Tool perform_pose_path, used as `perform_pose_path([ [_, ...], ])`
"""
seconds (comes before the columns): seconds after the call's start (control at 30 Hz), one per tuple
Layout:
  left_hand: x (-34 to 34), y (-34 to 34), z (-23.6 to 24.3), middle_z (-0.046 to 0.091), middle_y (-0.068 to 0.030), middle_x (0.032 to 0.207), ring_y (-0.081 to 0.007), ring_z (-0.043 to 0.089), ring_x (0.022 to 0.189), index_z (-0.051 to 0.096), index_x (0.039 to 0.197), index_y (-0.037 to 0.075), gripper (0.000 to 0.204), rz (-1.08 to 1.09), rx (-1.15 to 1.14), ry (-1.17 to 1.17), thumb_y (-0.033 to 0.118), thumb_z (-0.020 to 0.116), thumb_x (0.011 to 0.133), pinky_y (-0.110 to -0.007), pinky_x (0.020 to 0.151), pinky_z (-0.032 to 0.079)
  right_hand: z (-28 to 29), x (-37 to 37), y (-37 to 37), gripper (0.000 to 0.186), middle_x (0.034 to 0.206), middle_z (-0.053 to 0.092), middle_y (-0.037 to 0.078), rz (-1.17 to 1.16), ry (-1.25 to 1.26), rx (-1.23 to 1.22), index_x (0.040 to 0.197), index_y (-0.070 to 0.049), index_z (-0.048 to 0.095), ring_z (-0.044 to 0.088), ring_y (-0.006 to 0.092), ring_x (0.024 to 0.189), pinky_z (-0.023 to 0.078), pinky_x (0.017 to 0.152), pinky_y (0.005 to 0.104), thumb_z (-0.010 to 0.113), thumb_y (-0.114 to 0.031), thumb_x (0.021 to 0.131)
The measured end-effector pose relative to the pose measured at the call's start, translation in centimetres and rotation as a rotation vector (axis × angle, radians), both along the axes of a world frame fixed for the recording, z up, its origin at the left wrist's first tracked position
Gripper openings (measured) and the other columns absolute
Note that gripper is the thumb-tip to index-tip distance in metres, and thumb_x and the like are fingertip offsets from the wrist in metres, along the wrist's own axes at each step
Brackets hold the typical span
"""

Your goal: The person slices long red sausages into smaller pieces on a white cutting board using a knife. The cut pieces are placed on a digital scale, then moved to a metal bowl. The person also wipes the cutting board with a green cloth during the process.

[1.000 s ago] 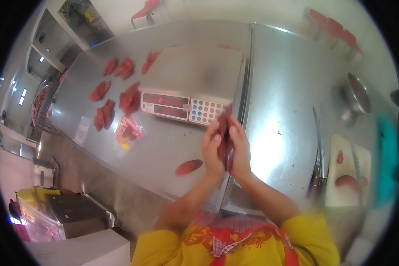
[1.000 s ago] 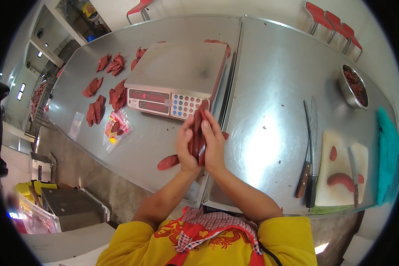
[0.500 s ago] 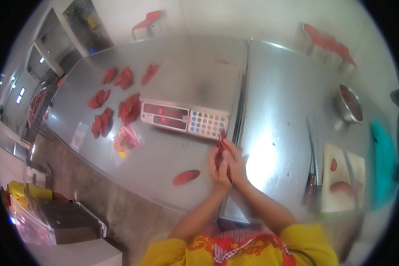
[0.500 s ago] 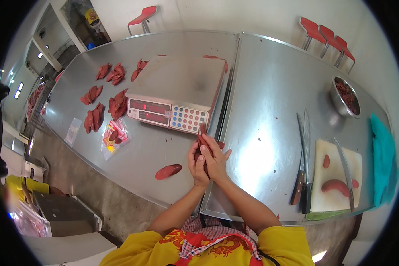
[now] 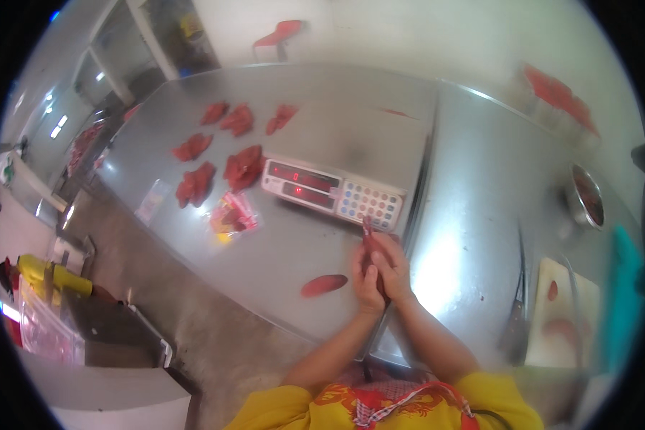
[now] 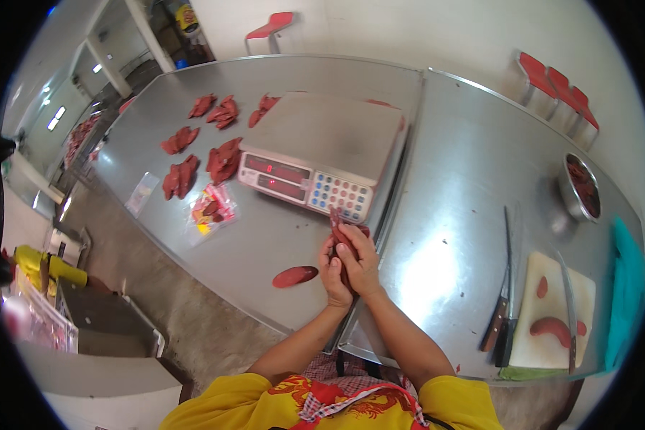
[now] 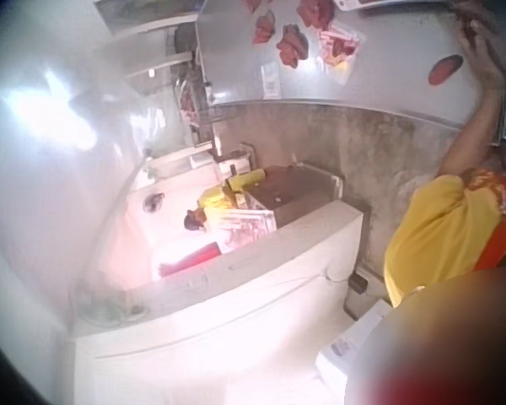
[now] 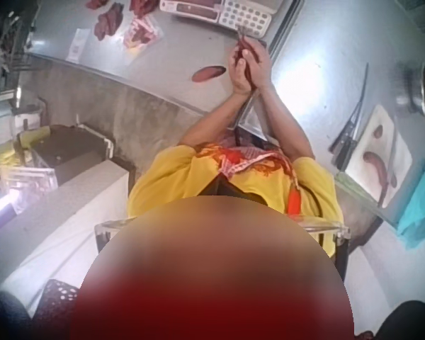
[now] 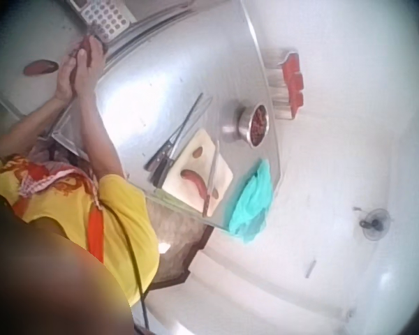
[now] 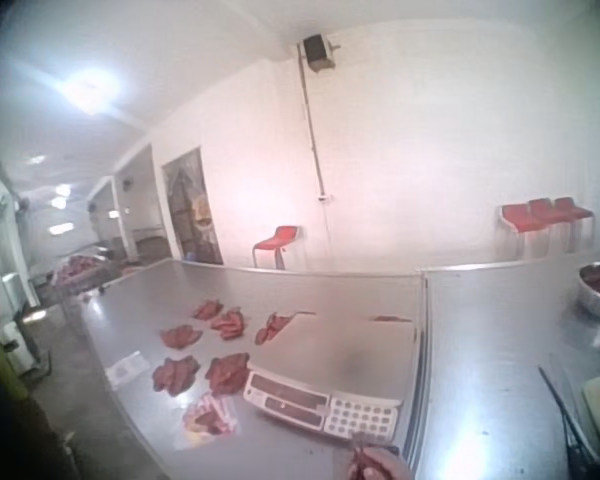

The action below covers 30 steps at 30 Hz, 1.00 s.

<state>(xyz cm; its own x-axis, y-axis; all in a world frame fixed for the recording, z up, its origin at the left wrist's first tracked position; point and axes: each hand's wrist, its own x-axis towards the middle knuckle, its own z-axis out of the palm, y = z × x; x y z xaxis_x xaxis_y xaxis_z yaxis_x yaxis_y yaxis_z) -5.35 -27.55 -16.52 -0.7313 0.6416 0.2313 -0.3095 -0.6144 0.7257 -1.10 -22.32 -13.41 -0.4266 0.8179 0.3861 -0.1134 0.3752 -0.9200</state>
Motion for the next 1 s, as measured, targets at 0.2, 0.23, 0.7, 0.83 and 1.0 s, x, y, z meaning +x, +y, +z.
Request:
perform_pose_path([
  [0.2, -1.2, -0.4, 0.1, 0.041, -0.0143, 0.139, -0.0245, 0.040, 0.128, 0.037, 0.138, 0.000, 0.049, 0.005, -0.003, -0.099, 0.018, 0.047, 0.093, -0.036, 0.109, 0.030, 0.5, -1.8, -0.3, 0.035, 0.123, 0.060, 0.012, 0.099, 0.069, -0.100, 0.122, 0.000, 0.060, 0.055, 0.0220, 0.117, 0.039, 0.101, 0.0316, 0.062, -0.006, 0.087],
  [0.23, -1.5, -0.5, 0.4, 0.040, -0.0143, 0.140, -0.0244, 0.040, 0.128, 0.037, 0.138, 0.000, 0.049, 0.009, 0.014, -0.084, 0.018, 0.046, 0.093, -0.036, 0.110, 0.030, 0.9, -2.0, -0.4, 0.035, 0.124, 0.059, 0.013, 0.110, 0.068, -0.099, 0.123, 0.001, 0.059, 0.054, 0.0223, 0.117, 0.038, 0.101, 0.0316, 0.060, -0.005, 0.088],
  [0.7, -13.4, -4.7, 10.2, 0.039, -0.0147, 0.141, -0.0243, 0.039, 0.130, 0.032, 0.140, 0.000, 0.063, 0.132, 0.109, 0.053, 0.032, 0.053, 0.090, -0.037, 0.111, 0.029, 10.3, -14.1, -4.3, 0.036, 0.129, 0.055, 0.015, 0.277, 0.197, 0.010, 0.124, 0.000, 0.058, 0.052, 0.0263, 0.120, 0.037, 0.103, 0.0344, 0.060, -0.009, 0.089],
  [0.83, -22.4, -6.6, 12.4, 0.043, -0.0142, 0.136, -0.0246, 0.044, 0.125, 0.033, 0.140, 0.004, 0.059, 0.154, 0.143, -0.054, 0.037, 0.046, 0.093, -0.037, 0.106, 0.035, 12.1, -24.3, -6.2, 0.038, 0.127, 0.056, 0.017, 0.303, 0.145, 0.096, 0.124, -0.002, 0.058, 0.052, 0.0306, 0.119, 0.038, 0.102, 0.0371, 0.062, -0.012, 0.087],
  [1.0, -40.7, -8.2, 12.6, 0.049, -0.0107, 0.128, -0.0228, 0.051, 0.118, 0.042, 0.132, 0.009, 0.050, 0.153, 0.188, -0.212, 0.042, 0.040, 0.094, -0.038, 0.097, 0.043, 12.3, -43.9, -8.1, 0.039, 0.122, 0.057, 0.018, 0.294, 0.020, 0.251, 0.122, -0.003, 0.059, 0.049, 0.0349, 0.116, 0.038, 0.099, 0.0414, 0.064, -0.017, 0.086],
])
